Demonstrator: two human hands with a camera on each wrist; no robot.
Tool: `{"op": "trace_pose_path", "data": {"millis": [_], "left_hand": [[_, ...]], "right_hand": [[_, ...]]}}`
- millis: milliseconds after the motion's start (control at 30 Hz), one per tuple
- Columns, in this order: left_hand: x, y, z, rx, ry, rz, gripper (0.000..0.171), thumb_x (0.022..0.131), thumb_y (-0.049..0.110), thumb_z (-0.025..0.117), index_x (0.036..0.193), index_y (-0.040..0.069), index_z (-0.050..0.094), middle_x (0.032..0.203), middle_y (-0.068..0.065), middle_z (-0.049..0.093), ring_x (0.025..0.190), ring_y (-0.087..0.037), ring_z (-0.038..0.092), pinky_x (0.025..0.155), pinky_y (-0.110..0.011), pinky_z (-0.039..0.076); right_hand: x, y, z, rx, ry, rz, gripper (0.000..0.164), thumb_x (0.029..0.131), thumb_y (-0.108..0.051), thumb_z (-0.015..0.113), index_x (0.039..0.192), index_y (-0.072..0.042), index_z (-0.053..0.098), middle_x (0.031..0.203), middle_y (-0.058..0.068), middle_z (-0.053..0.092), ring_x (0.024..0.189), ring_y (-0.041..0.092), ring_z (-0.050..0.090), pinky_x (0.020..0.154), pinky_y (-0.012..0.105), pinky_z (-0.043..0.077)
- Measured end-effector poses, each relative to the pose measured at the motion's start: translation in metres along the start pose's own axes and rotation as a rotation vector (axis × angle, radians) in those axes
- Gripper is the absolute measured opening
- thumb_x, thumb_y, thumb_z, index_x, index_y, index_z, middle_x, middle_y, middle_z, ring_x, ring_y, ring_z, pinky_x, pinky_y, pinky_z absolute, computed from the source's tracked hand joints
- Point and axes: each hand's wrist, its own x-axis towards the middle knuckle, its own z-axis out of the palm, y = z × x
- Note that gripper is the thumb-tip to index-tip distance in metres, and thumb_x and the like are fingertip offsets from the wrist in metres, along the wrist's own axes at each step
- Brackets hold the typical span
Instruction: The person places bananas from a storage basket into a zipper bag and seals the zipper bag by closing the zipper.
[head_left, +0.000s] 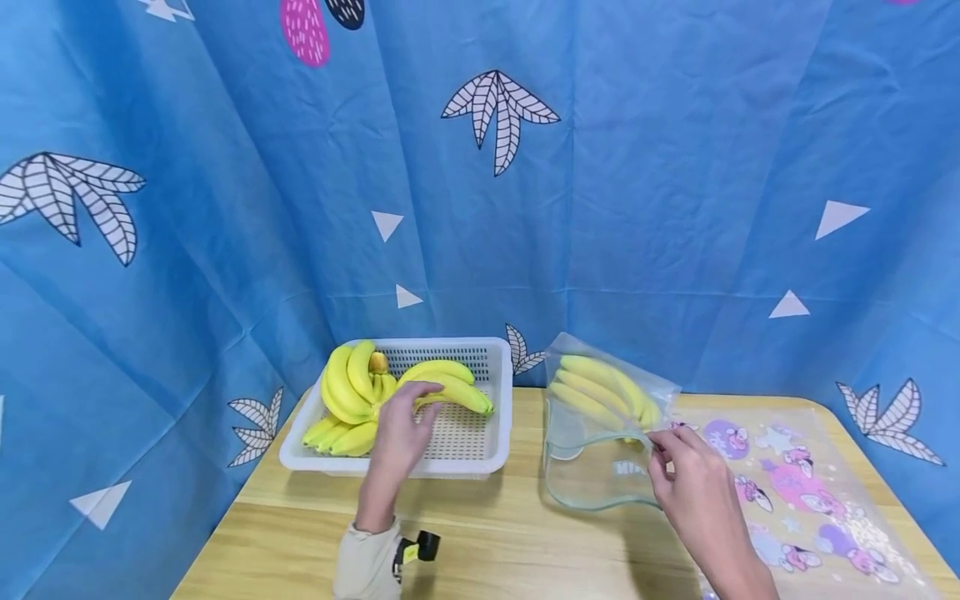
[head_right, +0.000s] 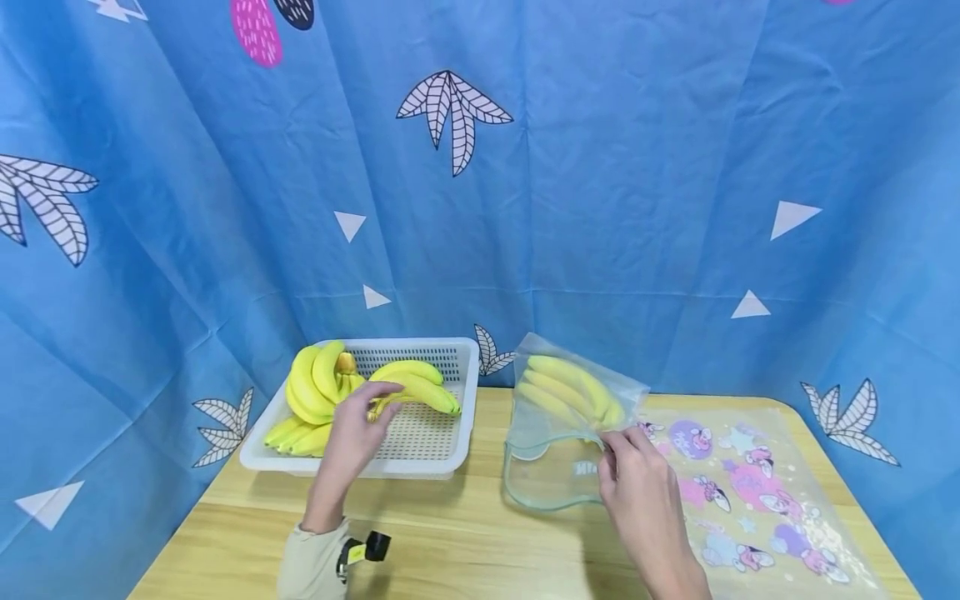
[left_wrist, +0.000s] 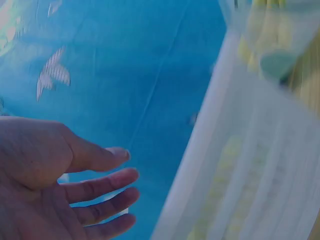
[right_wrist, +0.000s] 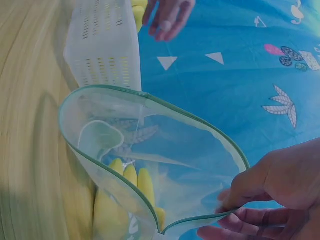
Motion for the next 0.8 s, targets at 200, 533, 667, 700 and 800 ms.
{"op": "trace_pose_path", "data": {"millis": [200,533,667,700,800], "left_hand": [[0.002,-0.032,-0.022,0.159,-0.044,-0.1,0.031,0.091,-0.009,0.069,0.121,-0.002,0.07,0.13,-0.021,0.063,0.126,-0.041,0.056,0.11,-0.058,0.042],[0.008,-0.048,-0.021,0.449,-0.106,-0.035,0.04,0.081,-0.014,0.074,0.119,-0.004,0.071,0.134,-0.027,0.061,0.126,-0.047,0.053,0.109,-0.058,0.043],[0.007,-0.048,-0.021,0.521,-0.145,-0.095,0.042,0.082,-0.013,0.072,0.123,0.0,0.071,0.131,-0.023,0.064,0.124,-0.045,0.055,0.098,-0.062,0.044],[0.007,-0.048,-0.021,0.532,-0.154,-0.112,0.044,0.082,-0.014,0.07,0.124,0.001,0.071,0.13,-0.022,0.065,0.122,-0.044,0.056,0.094,-0.062,0.044],[0.007,-0.05,-0.023,0.517,-0.174,-0.16,0.048,0.081,-0.018,0.066,0.125,0.0,0.07,0.128,-0.022,0.066,0.12,-0.044,0.057,0.091,-0.062,0.046]], "right_hand": [[-0.002,0.0,0.003,-0.005,0.015,-0.02,0.022,0.072,0.017,0.071,0.087,0.001,0.075,0.075,0.003,0.06,0.063,0.017,0.06,0.049,0.033,0.055],[-0.001,-0.002,0.003,0.005,-0.009,-0.014,0.022,0.072,0.017,0.071,0.087,0.002,0.075,0.077,0.005,0.063,0.064,0.016,0.061,0.05,0.033,0.057],[-0.001,-0.003,0.003,0.002,-0.016,-0.006,0.022,0.072,0.017,0.071,0.088,0.002,0.075,0.077,0.005,0.063,0.065,0.015,0.061,0.051,0.033,0.057],[-0.001,-0.002,0.003,0.001,-0.017,-0.004,0.022,0.072,0.016,0.072,0.088,0.002,0.075,0.077,0.005,0.063,0.065,0.015,0.06,0.051,0.033,0.057],[-0.001,-0.001,0.003,0.004,-0.016,-0.008,0.022,0.072,0.016,0.072,0.088,0.001,0.076,0.077,0.004,0.063,0.065,0.015,0.06,0.051,0.033,0.057]]}}
